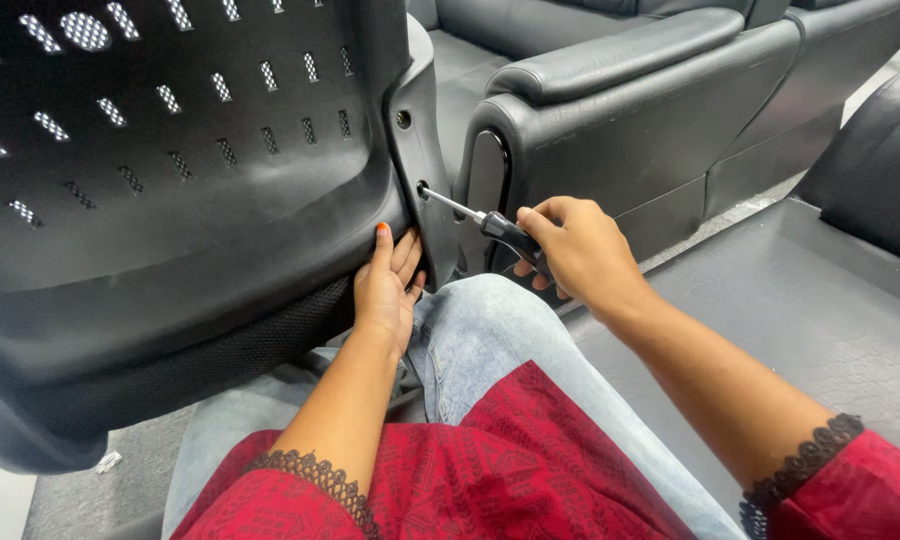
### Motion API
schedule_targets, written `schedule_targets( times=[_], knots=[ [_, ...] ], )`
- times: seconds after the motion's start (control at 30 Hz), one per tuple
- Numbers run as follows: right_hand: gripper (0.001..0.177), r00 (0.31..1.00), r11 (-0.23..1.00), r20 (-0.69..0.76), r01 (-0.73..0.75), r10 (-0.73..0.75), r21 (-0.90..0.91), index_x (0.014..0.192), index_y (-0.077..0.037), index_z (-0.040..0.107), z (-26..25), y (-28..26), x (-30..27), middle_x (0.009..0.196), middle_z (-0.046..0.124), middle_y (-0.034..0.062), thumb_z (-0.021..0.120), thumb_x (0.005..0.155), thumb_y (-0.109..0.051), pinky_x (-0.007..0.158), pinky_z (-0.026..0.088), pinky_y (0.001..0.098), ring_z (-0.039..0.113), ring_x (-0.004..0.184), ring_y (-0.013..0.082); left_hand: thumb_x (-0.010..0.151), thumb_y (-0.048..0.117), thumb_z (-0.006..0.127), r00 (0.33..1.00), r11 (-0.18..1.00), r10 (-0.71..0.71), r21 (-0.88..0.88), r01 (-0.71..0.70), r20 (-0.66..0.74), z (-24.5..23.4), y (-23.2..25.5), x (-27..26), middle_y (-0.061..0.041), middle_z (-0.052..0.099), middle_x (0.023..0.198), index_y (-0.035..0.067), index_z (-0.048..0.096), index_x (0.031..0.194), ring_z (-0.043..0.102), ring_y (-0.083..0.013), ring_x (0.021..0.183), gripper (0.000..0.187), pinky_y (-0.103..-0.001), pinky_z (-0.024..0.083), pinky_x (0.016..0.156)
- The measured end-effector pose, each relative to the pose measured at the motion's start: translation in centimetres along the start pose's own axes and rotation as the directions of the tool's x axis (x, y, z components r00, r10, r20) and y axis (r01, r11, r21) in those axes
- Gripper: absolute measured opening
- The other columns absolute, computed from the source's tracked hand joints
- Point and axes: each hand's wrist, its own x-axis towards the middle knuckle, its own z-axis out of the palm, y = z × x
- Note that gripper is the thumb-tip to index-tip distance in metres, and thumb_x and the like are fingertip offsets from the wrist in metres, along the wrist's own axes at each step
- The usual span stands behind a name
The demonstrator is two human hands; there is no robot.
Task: The person assembles a black office chair by inserting and tightening screws into the armrests using a screwdriver. They align the armrests, insert screws, and tighten them to secure the parts.
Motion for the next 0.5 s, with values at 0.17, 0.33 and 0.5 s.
schedule_targets(
  times=[0.17, 0.33, 0.5],
  knots=[
    [0.041, 0.927, 0.953, 0.372, -0.161, 0.057, 0.255, 0.117, 0.002, 0.067, -2.0, 0.0, 1.3, 0.08, 0.067, 0.0048, 0.08, 0.083, -0.018, 0.048, 0.041, 0.0254, 0.058, 0.064, 0.0118, 0.097, 0.058, 0.046, 1.0, 1.0, -0.005, 0.008, 0.005, 0.015, -0.1, 0.0, -0.2, 0.0, 0.065, 0.145, 0.007, 0.062, 0.135, 0.054, -0.0116, 0.137, 0.065, -0.038, 0.033, 0.107],
    [0.068, 0.805, 0.903, 0.587, -0.184, -0.087, 0.387, 0.132, 0.001, 0.061, -3.9, 0.6, 1.9, 0.096, 0.068, 0.0048, 0.083, 0.067, 0.0, 0.071, 0.056, 0.0226, 0.066, 0.086, 0.012, 0.097, 0.058, 0.046, 1.0, 1.0, -0.003, 0.012, 0.002, 0.019, -0.1, 0.1, -0.3, 0.0, 0.066, 0.144, 0.008, 0.062, 0.135, 0.055, -0.0121, 0.138, 0.065, -0.04, 0.031, 0.11],
    [0.066, 0.941, 0.964, 0.321, 0.015, -0.103, 0.264, 0.127, -0.002, 0.068, -2.9, 1.2, 1.1, 0.086, 0.068, 0.0096, 0.079, 0.062, 0.005, 0.068, 0.054, 0.0268, 0.067, 0.074, 0.0167, 0.097, 0.058, 0.046, 1.0, 1.0, -0.003, 0.021, 0.003, 0.007, -0.1, 0.0, -0.3, 0.0, 0.067, 0.143, 0.007, 0.062, 0.135, 0.054, -0.012, 0.138, 0.065, -0.04, 0.031, 0.111]
  ],
)
